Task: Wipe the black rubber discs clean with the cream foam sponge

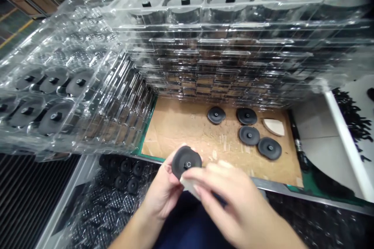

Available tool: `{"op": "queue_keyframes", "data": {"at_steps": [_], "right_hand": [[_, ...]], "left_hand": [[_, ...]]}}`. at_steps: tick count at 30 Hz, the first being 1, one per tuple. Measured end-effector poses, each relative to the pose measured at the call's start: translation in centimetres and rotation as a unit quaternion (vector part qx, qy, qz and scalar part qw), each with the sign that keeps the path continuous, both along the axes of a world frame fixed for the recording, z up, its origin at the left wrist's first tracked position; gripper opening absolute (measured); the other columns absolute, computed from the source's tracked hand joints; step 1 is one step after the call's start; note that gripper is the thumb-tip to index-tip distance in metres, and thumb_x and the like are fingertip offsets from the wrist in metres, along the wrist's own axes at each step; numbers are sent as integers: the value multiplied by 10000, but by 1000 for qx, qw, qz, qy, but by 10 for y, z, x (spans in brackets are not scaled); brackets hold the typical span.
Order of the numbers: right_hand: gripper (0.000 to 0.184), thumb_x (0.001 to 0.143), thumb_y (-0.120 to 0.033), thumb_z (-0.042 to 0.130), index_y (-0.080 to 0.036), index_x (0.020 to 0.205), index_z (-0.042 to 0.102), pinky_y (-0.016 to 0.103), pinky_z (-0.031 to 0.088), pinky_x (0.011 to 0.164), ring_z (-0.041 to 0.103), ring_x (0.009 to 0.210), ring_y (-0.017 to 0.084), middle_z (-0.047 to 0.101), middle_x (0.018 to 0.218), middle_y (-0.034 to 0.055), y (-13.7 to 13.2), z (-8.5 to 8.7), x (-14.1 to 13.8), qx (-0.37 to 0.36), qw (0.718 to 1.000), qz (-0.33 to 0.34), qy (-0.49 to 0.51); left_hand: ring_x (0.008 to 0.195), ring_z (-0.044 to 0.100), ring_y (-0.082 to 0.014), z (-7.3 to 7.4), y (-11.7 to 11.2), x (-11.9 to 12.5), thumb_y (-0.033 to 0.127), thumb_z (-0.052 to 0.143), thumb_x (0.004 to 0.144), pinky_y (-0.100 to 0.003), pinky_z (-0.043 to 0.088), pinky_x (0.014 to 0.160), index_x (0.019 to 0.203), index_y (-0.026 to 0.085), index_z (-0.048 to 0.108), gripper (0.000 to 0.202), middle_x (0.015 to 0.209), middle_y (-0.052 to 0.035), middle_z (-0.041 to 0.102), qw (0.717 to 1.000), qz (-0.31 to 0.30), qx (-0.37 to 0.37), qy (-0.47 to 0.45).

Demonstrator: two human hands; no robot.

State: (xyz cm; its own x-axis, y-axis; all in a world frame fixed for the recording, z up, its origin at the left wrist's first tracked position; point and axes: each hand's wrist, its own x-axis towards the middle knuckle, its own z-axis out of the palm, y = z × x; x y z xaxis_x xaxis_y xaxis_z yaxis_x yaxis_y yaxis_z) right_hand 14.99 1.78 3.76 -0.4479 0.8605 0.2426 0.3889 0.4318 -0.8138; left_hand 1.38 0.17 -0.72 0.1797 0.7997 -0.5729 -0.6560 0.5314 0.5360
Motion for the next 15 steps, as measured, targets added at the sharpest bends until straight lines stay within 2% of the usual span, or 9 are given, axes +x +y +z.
{"op": "queue_keyframes", "data": {"at_steps": [3, 5, 8, 11, 13, 15], "right_hand": [[227, 886, -108, 463, -129, 1042, 627, 316, 460, 682, 622, 746, 170, 708, 882, 68, 2, 0, -1, 46, 996, -77, 9], [253, 890, -105, 451, -111, 1091, 603, 318, 464, 691, 621, 745, 169, 705, 872, 81, -1, 0, 3, 65, 995, -67, 39], [241, 868, -91, 486, -174, 1054, 614, 261, 459, 621, 599, 656, 129, 685, 778, 16, -10, 1, 21, 12, 999, 4, 31], [226, 867, -111, 514, -202, 1046, 618, 240, 442, 610, 580, 641, 113, 661, 775, -4, -18, 1, 38, -27, 998, -41, -41], [246, 874, -116, 519, -191, 1088, 615, 262, 425, 650, 570, 676, 127, 655, 798, 12, -17, 3, 39, 2, 991, -102, -86], [250, 891, -122, 507, -164, 1107, 625, 300, 392, 673, 553, 699, 151, 654, 777, 32, -9, 5, 32, 84, 983, -133, -97]], "left_hand": [[937, 649, -191, 4, 0, 4, 372, 863, 466, -245, 489, 856, 988, 235, 701, 563, 923, -17, 721, 999, -30, 9, -25], [942, 646, -184, 7, 1, 5, 370, 849, 506, -246, 476, 873, 975, 236, 711, 508, 924, -19, 721, 997, -47, 34, -44], [936, 644, -187, 8, 3, 1, 352, 868, 460, -274, 467, 892, 990, 244, 710, 564, 1000, -23, 709, 995, -56, 54, -58], [901, 646, -169, 8, 4, 2, 339, 889, 393, -251, 474, 846, 957, 241, 721, 596, 980, -17, 715, 996, -55, 30, -64], [869, 641, -139, 10, 6, 6, 350, 892, 367, -210, 466, 811, 934, 233, 729, 602, 936, -6, 719, 996, -51, 20, -64], [875, 637, -151, 14, 6, 10, 390, 884, 358, -224, 462, 817, 948, 220, 726, 634, 913, -4, 713, 996, -65, 19, -52]]}}
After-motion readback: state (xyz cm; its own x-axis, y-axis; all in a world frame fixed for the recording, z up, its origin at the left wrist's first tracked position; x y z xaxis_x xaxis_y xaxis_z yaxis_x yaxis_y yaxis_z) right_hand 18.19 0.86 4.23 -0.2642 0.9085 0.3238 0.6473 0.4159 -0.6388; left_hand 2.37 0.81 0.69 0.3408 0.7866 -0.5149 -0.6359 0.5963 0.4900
